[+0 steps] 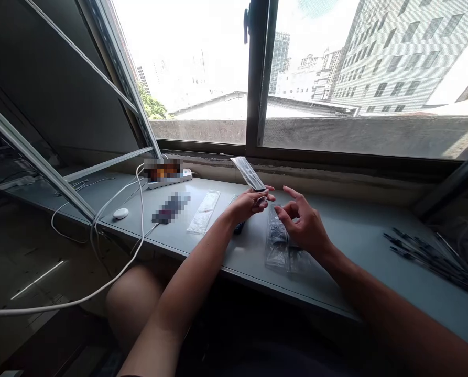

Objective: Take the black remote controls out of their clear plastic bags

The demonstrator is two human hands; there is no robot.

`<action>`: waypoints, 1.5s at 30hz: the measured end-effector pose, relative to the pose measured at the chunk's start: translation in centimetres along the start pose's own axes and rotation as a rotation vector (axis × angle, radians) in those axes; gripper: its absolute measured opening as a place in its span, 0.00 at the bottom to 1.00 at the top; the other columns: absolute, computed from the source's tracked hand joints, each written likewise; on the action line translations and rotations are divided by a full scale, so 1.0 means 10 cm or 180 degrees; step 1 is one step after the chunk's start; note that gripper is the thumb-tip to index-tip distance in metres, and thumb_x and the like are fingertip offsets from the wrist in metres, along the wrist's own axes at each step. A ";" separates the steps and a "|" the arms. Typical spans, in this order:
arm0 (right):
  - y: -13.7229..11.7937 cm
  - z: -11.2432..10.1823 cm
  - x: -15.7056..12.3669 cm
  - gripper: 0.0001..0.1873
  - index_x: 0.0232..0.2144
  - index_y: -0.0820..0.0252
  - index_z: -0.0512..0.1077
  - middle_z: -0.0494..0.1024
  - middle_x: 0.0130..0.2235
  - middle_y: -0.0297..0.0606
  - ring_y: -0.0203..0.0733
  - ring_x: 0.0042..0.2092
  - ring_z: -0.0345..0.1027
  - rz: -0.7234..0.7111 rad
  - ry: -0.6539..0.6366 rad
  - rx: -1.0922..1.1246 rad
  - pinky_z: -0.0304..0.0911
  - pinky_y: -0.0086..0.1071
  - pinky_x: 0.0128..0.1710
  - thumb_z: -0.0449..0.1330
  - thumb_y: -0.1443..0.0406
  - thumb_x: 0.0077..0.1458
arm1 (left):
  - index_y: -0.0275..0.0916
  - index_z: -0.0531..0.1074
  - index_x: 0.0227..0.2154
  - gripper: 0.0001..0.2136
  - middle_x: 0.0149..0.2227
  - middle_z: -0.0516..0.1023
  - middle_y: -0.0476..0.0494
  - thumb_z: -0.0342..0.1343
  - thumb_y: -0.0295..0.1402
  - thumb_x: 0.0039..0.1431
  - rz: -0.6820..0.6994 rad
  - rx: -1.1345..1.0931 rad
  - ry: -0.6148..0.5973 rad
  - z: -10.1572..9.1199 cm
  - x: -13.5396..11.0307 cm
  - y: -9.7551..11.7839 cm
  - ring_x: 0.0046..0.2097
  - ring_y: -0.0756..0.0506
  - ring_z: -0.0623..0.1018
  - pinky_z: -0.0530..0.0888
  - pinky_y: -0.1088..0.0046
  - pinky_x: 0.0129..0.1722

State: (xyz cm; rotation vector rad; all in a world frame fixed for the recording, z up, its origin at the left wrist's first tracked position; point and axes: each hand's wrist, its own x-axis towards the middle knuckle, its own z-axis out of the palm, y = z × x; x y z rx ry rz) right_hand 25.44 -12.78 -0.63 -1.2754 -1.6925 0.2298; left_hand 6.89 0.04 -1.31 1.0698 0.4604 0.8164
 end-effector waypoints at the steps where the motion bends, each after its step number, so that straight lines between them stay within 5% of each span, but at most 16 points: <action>1: 0.00 0.00 0.00 0.39 0.75 0.57 0.66 0.82 0.32 0.33 0.49 0.33 0.79 -0.0006 -0.0001 0.0006 0.78 0.43 0.40 0.66 0.47 0.72 | 0.37 0.80 0.52 0.18 0.41 0.85 0.39 0.72 0.38 0.63 -0.0044 -0.0013 -0.0004 0.00 0.00 0.00 0.30 0.53 0.72 0.64 0.77 0.28; 6: 0.03 0.03 0.03 0.35 0.72 0.57 0.71 0.86 0.44 0.43 0.53 0.43 0.84 -0.0123 0.0197 0.0100 0.82 0.48 0.49 0.67 0.48 0.71 | 0.36 0.81 0.52 0.18 0.34 0.78 0.45 0.71 0.36 0.61 -0.0051 -0.0037 -0.0461 0.02 -0.05 0.05 0.26 0.55 0.68 0.58 0.77 0.25; 11: 0.04 0.02 0.03 0.35 0.72 0.54 0.71 0.85 0.60 0.51 0.61 0.59 0.83 0.0002 0.0184 0.0541 0.81 0.54 0.58 0.65 0.45 0.72 | 0.34 0.80 0.43 0.19 0.34 0.81 0.40 0.76 0.41 0.56 -0.0520 0.0286 -0.1283 0.07 -0.11 0.08 0.27 0.53 0.71 0.60 0.76 0.25; 18: -0.09 0.08 0.03 0.25 0.55 0.51 0.80 0.89 0.53 0.45 0.62 0.54 0.86 0.0269 -0.0230 0.1269 0.85 0.53 0.52 0.72 0.43 0.66 | 0.35 0.77 0.32 0.14 0.33 0.84 0.34 0.73 0.40 0.55 -0.0983 0.0753 -0.1629 0.04 -0.13 0.04 0.25 0.51 0.71 0.60 0.74 0.23; 21: -0.12 0.07 0.02 0.19 0.49 0.50 0.81 0.90 0.49 0.42 0.61 0.52 0.87 0.0348 -0.0068 0.1302 0.84 0.56 0.54 0.72 0.46 0.68 | 0.37 0.78 0.34 0.14 0.37 0.87 0.31 0.73 0.42 0.58 -0.1031 0.0866 -0.1695 0.04 -0.17 0.09 0.27 0.49 0.76 0.64 0.73 0.25; 24: -0.12 0.05 0.02 0.18 0.52 0.49 0.81 0.90 0.50 0.42 0.61 0.53 0.86 0.0282 0.0329 0.1120 0.81 0.59 0.58 0.71 0.47 0.69 | 0.38 0.82 0.44 0.18 0.50 0.89 0.30 0.71 0.48 0.63 -0.0958 0.0961 -0.1676 0.04 -0.22 0.17 0.42 0.42 0.86 0.76 0.72 0.35; 28: -0.10 0.01 0.04 0.18 0.55 0.50 0.81 0.89 0.53 0.46 0.66 0.58 0.83 0.0104 0.0934 0.0793 0.78 0.60 0.60 0.68 0.49 0.71 | 0.43 0.81 0.58 0.22 0.62 0.85 0.32 0.70 0.46 0.65 -0.0388 0.0475 -0.0897 -0.04 -0.17 0.23 0.55 0.37 0.87 0.82 0.63 0.51; 32: -0.07 -0.01 0.06 0.22 0.61 0.50 0.80 0.88 0.50 0.49 0.67 0.53 0.85 0.0225 0.0770 0.0715 0.81 0.60 0.53 0.67 0.49 0.72 | 0.40 0.80 0.53 0.16 0.61 0.86 0.31 0.62 0.44 0.71 0.0166 -0.0030 0.0474 -0.18 -0.02 0.21 0.57 0.38 0.86 0.81 0.64 0.52; 35: -0.07 0.00 0.06 0.47 0.82 0.53 0.59 0.89 0.45 0.48 0.64 0.41 0.86 0.0514 0.0322 0.0840 0.83 0.54 0.37 0.69 0.48 0.69 | 0.39 0.80 0.48 0.16 0.58 0.87 0.33 0.56 0.45 0.76 0.0196 -0.0091 0.1274 -0.26 0.04 0.21 0.53 0.42 0.86 0.78 0.71 0.45; 38: -0.06 0.03 0.02 0.61 0.87 0.54 0.36 0.88 0.38 0.41 0.58 0.31 0.82 0.0696 -0.0008 0.0852 0.80 0.48 0.28 0.66 0.48 0.69 | 0.39 0.82 0.47 0.15 0.54 0.88 0.37 0.55 0.44 0.76 0.0192 -0.0318 0.1539 -0.31 0.04 0.23 0.49 0.45 0.86 0.74 0.74 0.41; 41: -0.04 0.05 -0.02 0.45 0.83 0.51 0.59 0.84 0.32 0.36 0.52 0.30 0.79 0.0476 -0.0284 0.0704 0.79 0.44 0.30 0.64 0.48 0.72 | 0.39 0.82 0.46 0.14 0.51 0.89 0.38 0.56 0.43 0.75 0.0217 -0.0434 0.1595 -0.32 0.04 0.25 0.45 0.47 0.85 0.72 0.75 0.38; 43: -0.03 0.07 -0.03 0.30 0.69 0.52 0.79 0.80 0.30 0.36 0.49 0.30 0.77 0.0309 -0.0489 0.0530 0.78 0.41 0.32 0.63 0.47 0.73 | 0.39 0.82 0.46 0.14 0.49 0.88 0.38 0.56 0.42 0.76 0.0195 -0.0491 0.1607 -0.31 0.04 0.25 0.42 0.48 0.84 0.72 0.76 0.37; 45: -0.01 0.09 -0.03 0.23 0.57 0.52 0.85 0.82 0.33 0.38 0.49 0.34 0.79 0.0192 -0.0690 0.0352 0.78 0.41 0.36 0.62 0.47 0.74 | 0.38 0.82 0.47 0.14 0.49 0.88 0.38 0.55 0.41 0.77 0.0139 -0.0626 0.1609 -0.30 0.04 0.25 0.40 0.49 0.83 0.72 0.76 0.37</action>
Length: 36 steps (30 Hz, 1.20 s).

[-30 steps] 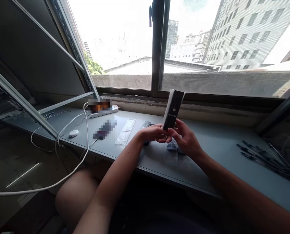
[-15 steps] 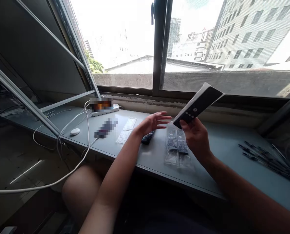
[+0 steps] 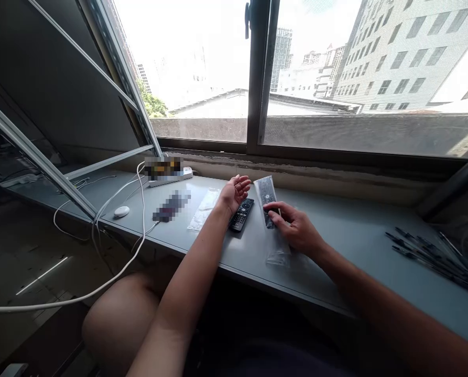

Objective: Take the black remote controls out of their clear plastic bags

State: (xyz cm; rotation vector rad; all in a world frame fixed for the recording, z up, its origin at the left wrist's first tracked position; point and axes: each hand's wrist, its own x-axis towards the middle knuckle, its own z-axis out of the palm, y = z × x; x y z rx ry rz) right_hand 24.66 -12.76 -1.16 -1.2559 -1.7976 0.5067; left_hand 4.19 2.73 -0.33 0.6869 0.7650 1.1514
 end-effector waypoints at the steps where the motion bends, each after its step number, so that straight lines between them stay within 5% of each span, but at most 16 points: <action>1: 0.00 0.01 0.00 0.22 0.55 0.52 0.85 0.85 0.37 0.40 0.50 0.37 0.81 -0.0059 -0.0097 -0.0089 0.79 0.42 0.40 0.61 0.46 0.74 | 0.38 0.82 0.47 0.14 0.49 0.88 0.38 0.54 0.40 0.77 -0.0044 -0.0068 0.0012 0.00 0.00 0.00 0.39 0.49 0.83 0.72 0.76 0.36; 5: 0.00 0.04 0.02 0.25 0.59 0.49 0.85 0.87 0.57 0.47 0.61 0.57 0.82 -0.0381 -0.0602 -0.0420 0.77 0.52 0.59 0.62 0.44 0.73 | 0.37 0.82 0.45 0.15 0.48 0.87 0.38 0.52 0.40 0.78 -0.0130 -0.0225 0.0047 0.01 -0.01 0.01 0.36 0.51 0.81 0.72 0.78 0.34; 9: 0.02 0.04 0.01 0.34 0.67 0.52 0.81 0.82 0.65 0.51 0.65 0.64 0.76 -0.0311 -0.0953 -0.0599 0.72 0.57 0.65 0.60 0.40 0.74 | 0.37 0.81 0.42 0.17 0.46 0.87 0.39 0.50 0.40 0.80 -0.0120 -0.0205 0.0001 0.02 -0.04 0.03 0.35 0.52 0.80 0.71 0.79 0.32; 20: 0.07 0.04 0.02 0.32 0.57 0.52 0.88 0.85 0.41 0.49 0.62 0.50 0.74 -0.0571 -0.0896 -0.1085 0.74 0.57 0.52 0.57 0.39 0.75 | 0.40 0.82 0.43 0.14 0.48 0.88 0.38 0.55 0.41 0.76 0.0125 0.0565 0.0047 0.04 -0.06 0.00 0.44 0.47 0.84 0.71 0.75 0.37; 24: 0.14 0.06 0.00 0.29 0.61 0.48 0.87 0.84 0.55 0.52 0.66 0.61 0.74 -0.0769 -0.0760 -0.1171 0.72 0.60 0.61 0.59 0.40 0.75 | 0.40 0.82 0.43 0.13 0.47 0.89 0.39 0.55 0.41 0.76 0.0165 0.0570 0.0055 0.05 -0.09 0.00 0.43 0.48 0.84 0.71 0.75 0.37; 27: 0.23 0.09 -0.02 0.26 0.65 0.43 0.84 0.78 0.71 0.46 0.72 0.76 0.62 -0.1008 -0.0859 -0.1299 0.59 0.70 0.74 0.60 0.43 0.76 | 0.40 0.82 0.42 0.13 0.46 0.88 0.39 0.55 0.40 0.75 0.0184 0.0573 0.0095 0.04 -0.09 0.00 0.42 0.48 0.83 0.71 0.74 0.37; 30: 0.29 0.11 -0.02 0.25 0.67 0.40 0.82 0.79 0.71 0.43 0.74 0.78 0.59 -0.1041 -0.0995 -0.1433 0.53 0.75 0.75 0.58 0.45 0.77 | 0.40 0.82 0.41 0.12 0.45 0.88 0.39 0.56 0.40 0.75 0.0211 0.0603 0.0097 0.04 -0.08 -0.01 0.42 0.47 0.84 0.71 0.73 0.39; 36: 0.28 0.09 -0.01 0.29 0.66 0.47 0.83 0.81 0.67 0.50 0.72 0.73 0.65 -0.0864 -0.0830 -0.1596 0.61 0.69 0.72 0.55 0.44 0.78 | 0.40 0.82 0.43 0.13 0.45 0.88 0.39 0.55 0.40 0.75 0.0297 0.0743 0.0075 0.03 -0.05 -0.02 0.41 0.48 0.84 0.71 0.73 0.39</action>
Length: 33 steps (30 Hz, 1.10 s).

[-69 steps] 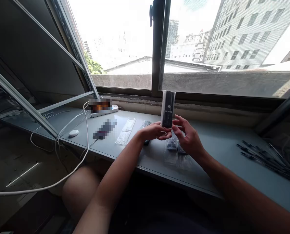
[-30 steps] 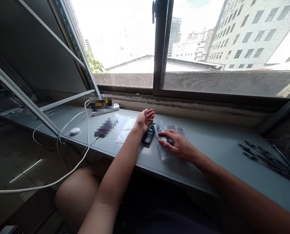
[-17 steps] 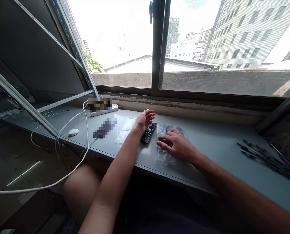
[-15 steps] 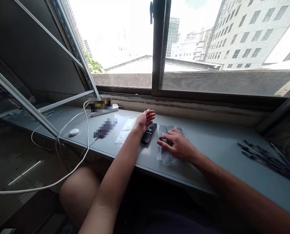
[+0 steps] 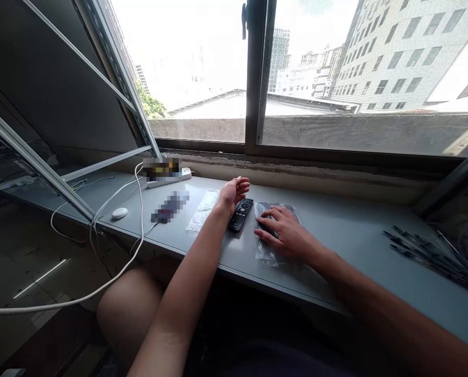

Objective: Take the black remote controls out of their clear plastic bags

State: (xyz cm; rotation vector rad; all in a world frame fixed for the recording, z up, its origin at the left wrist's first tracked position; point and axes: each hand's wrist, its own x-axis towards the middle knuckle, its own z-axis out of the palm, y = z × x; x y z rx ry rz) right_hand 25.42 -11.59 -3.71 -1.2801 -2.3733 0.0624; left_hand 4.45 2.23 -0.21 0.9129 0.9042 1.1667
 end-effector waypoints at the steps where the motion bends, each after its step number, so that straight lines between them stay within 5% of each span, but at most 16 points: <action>1: 0.00 -0.01 0.00 0.30 0.66 0.48 0.83 0.81 0.66 0.51 0.72 0.72 0.66 0.0057 0.0012 -0.0015 0.62 0.69 0.72 0.55 0.43 0.78 | 0.40 0.81 0.42 0.13 0.45 0.88 0.39 0.54 0.40 0.76 0.0044 0.0111 0.0002 -0.01 0.01 0.00 0.41 0.47 0.84 0.71 0.72 0.39; 6: -0.01 -0.01 0.01 0.32 0.65 0.49 0.84 0.81 0.65 0.53 0.71 0.70 0.69 0.0177 0.0073 -0.0028 0.66 0.67 0.69 0.54 0.42 0.77 | 0.42 0.80 0.41 0.12 0.44 0.88 0.39 0.52 0.36 0.76 0.1033 0.1758 0.0412 -0.08 0.02 -0.04 0.46 0.42 0.84 0.75 0.65 0.49; 9: 0.01 0.00 0.01 0.32 0.65 0.51 0.84 0.81 0.64 0.54 0.71 0.69 0.69 0.0206 0.0138 0.0022 0.66 0.66 0.69 0.54 0.41 0.77 | 0.43 0.83 0.45 0.13 0.54 0.86 0.35 0.52 0.36 0.76 0.1593 0.3054 0.0760 -0.09 -0.05 -0.06 0.57 0.38 0.81 0.74 0.61 0.61; 14: 0.03 0.02 0.00 0.33 0.63 0.53 0.84 0.81 0.64 0.54 0.70 0.70 0.68 0.0186 0.0187 0.0104 0.64 0.65 0.71 0.52 0.41 0.78 | 0.39 0.83 0.58 0.22 0.75 0.70 0.29 0.49 0.45 0.79 0.1202 0.4266 0.1180 -0.08 -0.14 -0.09 0.78 0.28 0.63 0.63 0.48 0.75; 17: 0.02 0.01 0.01 0.32 0.63 0.53 0.84 0.81 0.65 0.54 0.70 0.70 0.68 0.0181 0.0179 0.0152 0.63 0.66 0.71 0.53 0.42 0.78 | 0.35 0.82 0.62 0.26 0.79 0.63 0.24 0.53 0.48 0.75 0.0757 0.4243 0.1513 -0.14 -0.11 -0.11 0.83 0.22 0.50 0.50 0.38 0.79; 22: 0.00 -0.02 0.01 0.30 0.61 0.52 0.85 0.82 0.63 0.53 0.69 0.68 0.70 0.0143 0.0218 0.0211 0.64 0.67 0.71 0.53 0.43 0.78 | 0.40 0.86 0.52 0.19 0.74 0.70 0.20 0.66 0.43 0.63 0.0181 0.3338 0.1529 -0.23 -0.03 -0.13 0.81 0.19 0.56 0.51 0.37 0.77; 28: -0.02 -0.05 0.03 0.29 0.60 0.51 0.85 0.83 0.62 0.53 0.66 0.66 0.73 0.0170 0.0189 0.0321 0.68 0.64 0.69 0.53 0.43 0.79 | 0.43 0.86 0.41 0.11 0.66 0.78 0.24 0.64 0.43 0.65 0.0181 0.3458 0.1314 -0.25 -0.04 -0.12 0.74 0.24 0.67 0.56 0.42 0.76; 33: -0.03 -0.07 0.03 0.30 0.61 0.52 0.84 0.82 0.63 0.53 0.67 0.66 0.73 0.0277 0.0218 0.0399 0.68 0.62 0.68 0.54 0.43 0.78 | 0.41 0.83 0.37 0.07 0.62 0.79 0.24 0.69 0.38 0.62 0.0565 0.2852 0.1306 -0.21 -0.08 -0.08 0.73 0.23 0.70 0.60 0.46 0.75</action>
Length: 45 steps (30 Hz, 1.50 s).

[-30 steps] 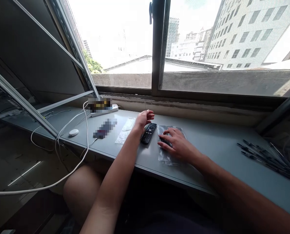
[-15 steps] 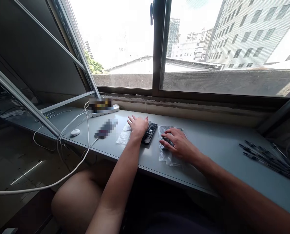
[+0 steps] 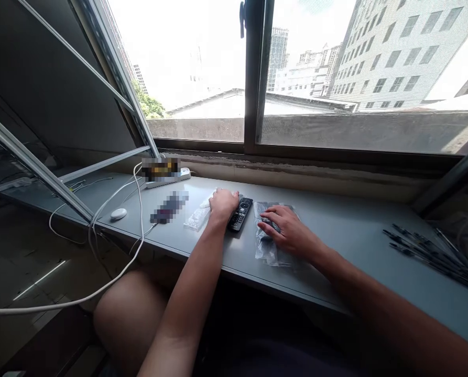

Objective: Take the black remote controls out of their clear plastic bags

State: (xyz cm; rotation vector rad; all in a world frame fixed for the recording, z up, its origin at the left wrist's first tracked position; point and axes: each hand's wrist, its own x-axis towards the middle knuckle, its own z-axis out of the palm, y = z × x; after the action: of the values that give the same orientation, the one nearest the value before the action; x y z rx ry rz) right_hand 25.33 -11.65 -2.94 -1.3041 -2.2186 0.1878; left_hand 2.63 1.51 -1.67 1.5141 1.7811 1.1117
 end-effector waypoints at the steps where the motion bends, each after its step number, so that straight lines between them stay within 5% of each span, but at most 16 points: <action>1: 0.00 0.00 0.00 0.30 0.62 0.53 0.83 0.82 0.63 0.53 0.68 0.67 0.72 0.0023 0.0027 0.0002 0.68 0.62 0.68 0.55 0.43 0.78 | 0.41 0.83 0.37 0.06 0.61 0.80 0.25 0.69 0.37 0.62 0.0130 -0.0146 0.0039 0.00 0.00 0.02 0.71 0.25 0.73 0.62 0.48 0.74; 5: 0.04 0.01 0.00 0.30 0.65 0.55 0.81 0.81 0.63 0.54 0.67 0.67 0.73 0.0056 0.0131 0.0009 0.68 0.61 0.70 0.57 0.44 0.77 | 0.43 0.83 0.36 0.02 0.49 0.86 0.34 0.66 0.31 0.65 0.0711 -0.1049 -0.0282 0.04 -0.02 0.14 0.57 0.36 0.83 0.72 0.58 0.67; 9: 0.07 0.02 -0.01 0.28 0.65 0.52 0.81 0.76 0.70 0.54 0.69 0.72 0.69 0.0089 0.0257 -0.0006 0.66 0.64 0.72 0.59 0.44 0.76 | 0.41 0.83 0.38 0.06 0.44 0.87 0.42 0.67 0.25 0.59 0.1008 -0.2541 -0.1529 0.07 -0.10 0.24 0.49 0.45 0.85 0.76 0.65 0.61; 13: 0.06 0.01 -0.02 0.24 0.64 0.46 0.83 0.62 0.80 0.48 0.72 0.79 0.56 -0.0011 0.0321 -0.0048 0.61 0.69 0.74 0.61 0.47 0.76 | 0.40 0.83 0.44 0.15 0.42 0.86 0.44 0.74 0.29 0.52 0.0714 -0.3258 -0.2651 0.06 -0.18 0.28 0.45 0.46 0.84 0.77 0.66 0.58; 20: -0.02 -0.02 0.00 0.22 0.66 0.41 0.82 0.75 0.74 0.42 0.68 0.80 0.56 -0.0496 0.0286 0.0151 0.58 0.68 0.76 0.62 0.53 0.76 | 0.40 0.80 0.41 0.16 0.35 0.78 0.47 0.76 0.36 0.50 0.0478 -0.3587 -0.3150 0.00 -0.21 0.26 0.34 0.50 0.76 0.77 0.71 0.40; 23: -0.06 -0.04 0.01 0.21 0.66 0.42 0.82 0.81 0.69 0.42 0.66 0.78 0.61 -0.0578 0.0332 0.0288 0.62 0.65 0.75 0.63 0.53 0.76 | 0.41 0.79 0.43 0.18 0.37 0.78 0.45 0.77 0.38 0.52 0.0496 -0.3604 -0.3045 -0.04 -0.25 0.27 0.35 0.50 0.78 0.78 0.71 0.42; 29: -0.13 -0.09 0.03 0.14 0.51 0.44 0.88 0.90 0.51 0.42 0.65 0.65 0.76 -0.0469 0.0561 0.0423 0.73 0.63 0.66 0.64 0.52 0.75 | 0.48 0.77 0.62 0.23 0.46 0.84 0.43 0.68 0.40 0.66 0.0344 -0.3865 -0.1991 -0.14 -0.22 0.31 0.49 0.43 0.85 0.80 0.61 0.58; 33: -0.17 -0.13 0.02 0.11 0.46 0.46 0.87 0.90 0.46 0.42 0.61 0.53 0.83 -0.0367 0.1065 0.0505 0.80 0.56 0.55 0.66 0.53 0.74 | 0.49 0.71 0.72 0.28 0.44 0.84 0.46 0.59 0.34 0.70 0.0261 -0.4255 -0.1315 -0.19 -0.11 0.32 0.51 0.44 0.85 0.79 0.60 0.61; 36: -0.21 -0.19 0.02 0.11 0.50 0.46 0.86 0.89 0.47 0.42 0.57 0.47 0.85 -0.0239 0.1254 0.0596 0.81 0.52 0.51 0.65 0.54 0.74 | 0.47 0.73 0.69 0.28 0.42 0.83 0.47 0.54 0.26 0.68 -0.0035 -0.4337 -0.1062 -0.19 -0.04 0.32 0.50 0.47 0.85 0.79 0.66 0.61; 41: -0.22 -0.25 0.01 0.20 0.63 0.47 0.82 0.88 0.45 0.41 0.56 0.45 0.85 -0.0043 0.1463 0.0505 0.81 0.53 0.52 0.65 0.56 0.73 | 0.40 0.78 0.53 0.15 0.45 0.82 0.40 0.53 0.25 0.69 -0.0470 -0.4465 -0.1341 -0.14 -0.02 0.33 0.52 0.47 0.84 0.80 0.70 0.58; 43: -0.20 -0.23 0.01 0.28 0.71 0.49 0.76 0.88 0.45 0.42 0.56 0.45 0.85 0.0053 0.1454 0.0536 0.82 0.53 0.51 0.65 0.56 0.72 | 0.40 0.78 0.50 0.09 0.48 0.82 0.37 0.57 0.34 0.71 -0.0543 -0.4353 -0.1690 -0.11 -0.06 0.34 0.55 0.43 0.83 0.81 0.67 0.58; 45: -0.17 -0.21 0.00 0.36 0.78 0.51 0.67 0.88 0.46 0.42 0.55 0.43 0.85 0.0142 0.1525 0.0467 0.82 0.52 0.49 0.65 0.56 0.72 | 0.42 0.78 0.50 0.15 0.53 0.82 0.34 0.61 0.47 0.71 -0.0523 -0.4112 -0.2093 -0.09 -0.11 0.36 0.60 0.38 0.82 0.82 0.62 0.59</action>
State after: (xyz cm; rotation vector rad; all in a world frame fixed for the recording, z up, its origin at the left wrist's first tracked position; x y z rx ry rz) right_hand 25.10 -12.85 -0.48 -1.1742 -1.7399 0.0453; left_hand 3.97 0.34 1.73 0.7231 0.4562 1.1063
